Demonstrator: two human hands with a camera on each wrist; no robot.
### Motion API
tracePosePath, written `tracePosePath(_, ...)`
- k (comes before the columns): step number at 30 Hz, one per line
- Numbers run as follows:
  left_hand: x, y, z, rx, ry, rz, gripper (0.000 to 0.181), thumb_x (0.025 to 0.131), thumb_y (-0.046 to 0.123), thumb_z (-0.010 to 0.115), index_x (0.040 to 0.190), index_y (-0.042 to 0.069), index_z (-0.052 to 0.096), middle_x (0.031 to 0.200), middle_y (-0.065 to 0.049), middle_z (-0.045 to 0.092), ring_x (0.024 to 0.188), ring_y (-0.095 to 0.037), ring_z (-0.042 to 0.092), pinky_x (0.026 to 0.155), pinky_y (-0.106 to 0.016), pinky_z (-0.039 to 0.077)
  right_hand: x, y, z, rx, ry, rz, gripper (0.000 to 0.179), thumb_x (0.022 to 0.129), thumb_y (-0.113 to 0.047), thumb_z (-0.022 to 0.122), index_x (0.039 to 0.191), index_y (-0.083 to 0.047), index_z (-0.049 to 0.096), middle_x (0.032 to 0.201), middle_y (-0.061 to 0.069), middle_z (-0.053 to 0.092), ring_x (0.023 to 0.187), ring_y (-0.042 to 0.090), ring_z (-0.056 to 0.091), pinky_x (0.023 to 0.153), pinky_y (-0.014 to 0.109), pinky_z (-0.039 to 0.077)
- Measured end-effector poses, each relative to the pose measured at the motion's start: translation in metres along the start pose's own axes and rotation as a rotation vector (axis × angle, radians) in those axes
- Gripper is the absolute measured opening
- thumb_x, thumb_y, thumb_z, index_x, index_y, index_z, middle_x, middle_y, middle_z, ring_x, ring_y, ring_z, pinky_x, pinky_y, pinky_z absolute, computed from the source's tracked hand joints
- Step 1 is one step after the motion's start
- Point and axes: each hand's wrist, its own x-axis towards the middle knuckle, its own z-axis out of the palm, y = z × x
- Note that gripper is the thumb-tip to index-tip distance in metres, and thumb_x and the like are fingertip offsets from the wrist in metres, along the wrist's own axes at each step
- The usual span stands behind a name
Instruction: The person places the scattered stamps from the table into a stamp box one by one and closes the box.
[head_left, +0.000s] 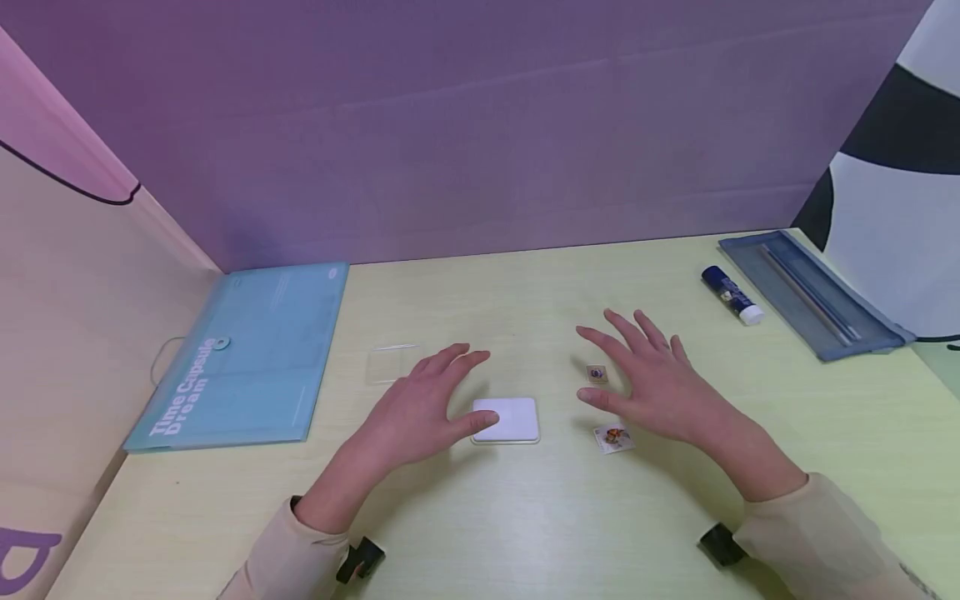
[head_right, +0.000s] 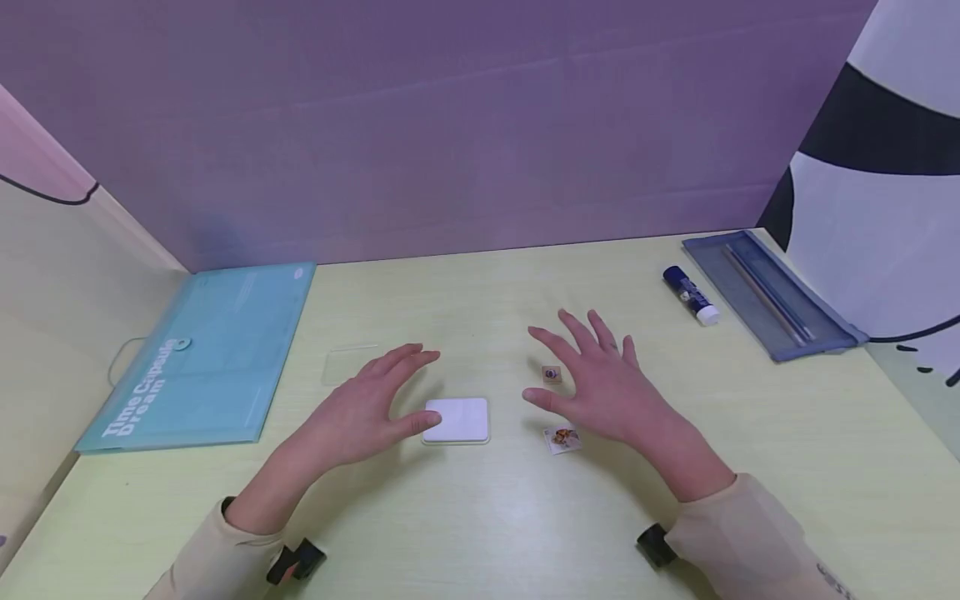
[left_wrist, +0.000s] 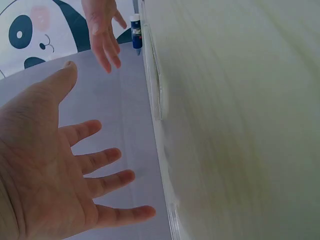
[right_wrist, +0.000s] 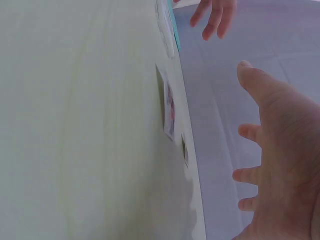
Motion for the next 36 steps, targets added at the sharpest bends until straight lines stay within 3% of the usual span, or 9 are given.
tracePosePath(12,0.001,-0.003,0.001,-0.077,-0.068,-0.028,0.071,0.089,0.055,0.072,0.149,0.025,0.047,0.144,0.0,0.05,0.13,-0.023,0.051,0.092,-0.047,0.05,0.003,0.009,0.005,-0.007,0.01,-0.036,0.073,0.093,-0.056,0.066,0.152,-0.021,0.041,0.153,0.022,0.035,0.141,0.051,0.024,0.1,0.081,0.018)
tracePosePath(19,0.005,-0.01,0.003,-0.171,-0.1,-0.012,0.07,0.087,0.042,0.08,0.144,0.016,0.051,0.131,-0.006,0.055,0.115,-0.023,0.058,0.09,-0.042,0.05,0.005,0.012,0.006,0.001,0.009,-0.049,0.072,0.091,-0.052,0.071,0.148,-0.016,0.047,0.142,0.023,0.045,0.129,0.05,0.039,0.098,0.071,0.036)
tracePosePath(25,0.007,-0.015,0.005,-0.235,-0.141,-0.029,0.07,0.085,0.037,0.083,0.144,0.019,0.05,0.125,-0.005,0.054,0.103,-0.02,0.056,0.084,-0.037,0.049,0.006,0.016,0.008,0.099,0.021,-0.038,0.068,0.09,-0.046,0.075,0.143,-0.01,0.052,0.132,0.023,0.053,0.117,0.045,0.049,0.095,0.063,0.042)
tracePosePath(29,0.008,-0.018,0.006,-0.264,-0.16,-0.032,0.071,0.084,0.034,0.085,0.144,0.018,0.05,0.121,-0.004,0.054,0.094,-0.019,0.054,0.077,-0.035,0.049,0.008,0.02,0.011,0.181,0.02,-0.019,0.062,0.091,-0.038,0.077,0.14,-0.006,0.055,0.12,0.018,0.058,0.106,0.035,0.054,0.09,0.053,0.045)
tracePosePath(36,0.01,-0.022,0.008,-0.285,-0.167,-0.009,0.07,0.082,0.028,0.086,0.142,0.016,0.051,0.114,-0.003,0.055,0.087,-0.018,0.054,0.074,-0.034,0.048,0.012,0.026,0.015,0.249,0.032,0.019,0.05,0.09,-0.023,0.079,0.132,-0.003,0.061,0.105,0.009,0.061,0.087,0.023,0.052,0.076,0.04,0.046)
